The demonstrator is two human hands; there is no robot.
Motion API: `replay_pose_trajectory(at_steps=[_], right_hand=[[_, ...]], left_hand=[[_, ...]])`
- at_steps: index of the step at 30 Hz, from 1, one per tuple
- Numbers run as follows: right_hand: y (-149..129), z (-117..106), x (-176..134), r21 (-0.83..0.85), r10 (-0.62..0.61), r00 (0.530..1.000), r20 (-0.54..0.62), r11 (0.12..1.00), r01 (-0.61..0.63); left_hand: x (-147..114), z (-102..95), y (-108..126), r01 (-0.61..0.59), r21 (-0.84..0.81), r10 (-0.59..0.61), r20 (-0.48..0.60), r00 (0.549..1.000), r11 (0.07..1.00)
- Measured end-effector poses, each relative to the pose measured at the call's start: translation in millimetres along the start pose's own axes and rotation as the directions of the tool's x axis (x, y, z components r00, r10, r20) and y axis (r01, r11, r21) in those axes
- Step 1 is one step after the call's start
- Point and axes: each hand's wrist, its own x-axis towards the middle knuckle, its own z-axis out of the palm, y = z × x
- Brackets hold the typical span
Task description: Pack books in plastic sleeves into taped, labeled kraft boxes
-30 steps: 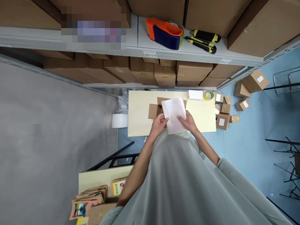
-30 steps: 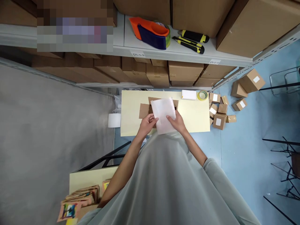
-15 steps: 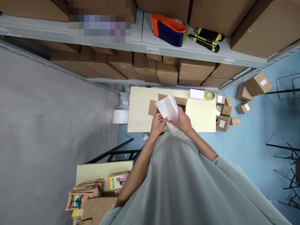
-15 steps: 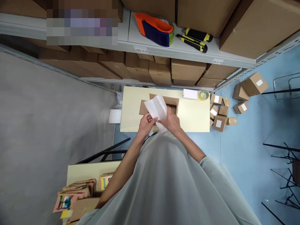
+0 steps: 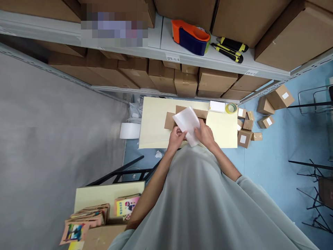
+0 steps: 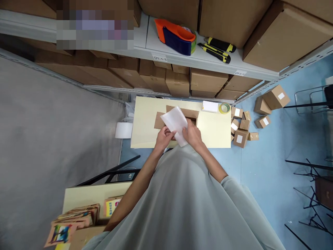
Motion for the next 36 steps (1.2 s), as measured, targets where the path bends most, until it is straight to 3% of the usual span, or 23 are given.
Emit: replay_pose_trajectory(at_steps=[7,12,15,17,20,22,27,36], right_hand=[[-1,-12,29,-0.107,-0.097,0.995,-0.015,0.99,0.095],[-1,-12,46,-0.18,-0.081,0.997,0.015,0.98,0.082],[3,-5,54,-0.214,-0.055,0.998,0.04,0.975,0.062],[6,0,59,-0.229,-0.04,0.997,0.065,0.972,0.054],[8,10,63,-0.228,-0.027,0.994,0.102,0.972,0.05],[7,17,64,-0.234,-0.025,0.992,0.123,0.971,0.053],[4,37,68,-0.291,-0.017,0.981,0.191,0.954,0.073],[8,65,77,-0.287,0.087,0.971,0.223,0.958,-0.02]], left_hand=[[19,3.0,-15,0.026,-0.056,-0.021,0.09,0.996,0.998],[31,-14.1,-23,0.049,-0.01,-0.047,0.127,0.991,0.999],[35,-37.1,-25,0.008,0.063,-0.012,0.059,0.998,0.998],[37,-55.0,-25,-0.059,0.177,0.068,-0.044,0.997,0.982],[41,-78.1,-23,-0.127,0.442,0.251,-0.232,0.94,0.888],[46,-86.6,-23,-0.098,0.52,0.28,-0.284,0.917,0.848],[53,-84.7,-21,-0.072,0.455,0.195,-0.228,0.954,0.888],[46,-69.9,-12,-0.061,0.477,0.191,-0.229,0.954,0.877]])
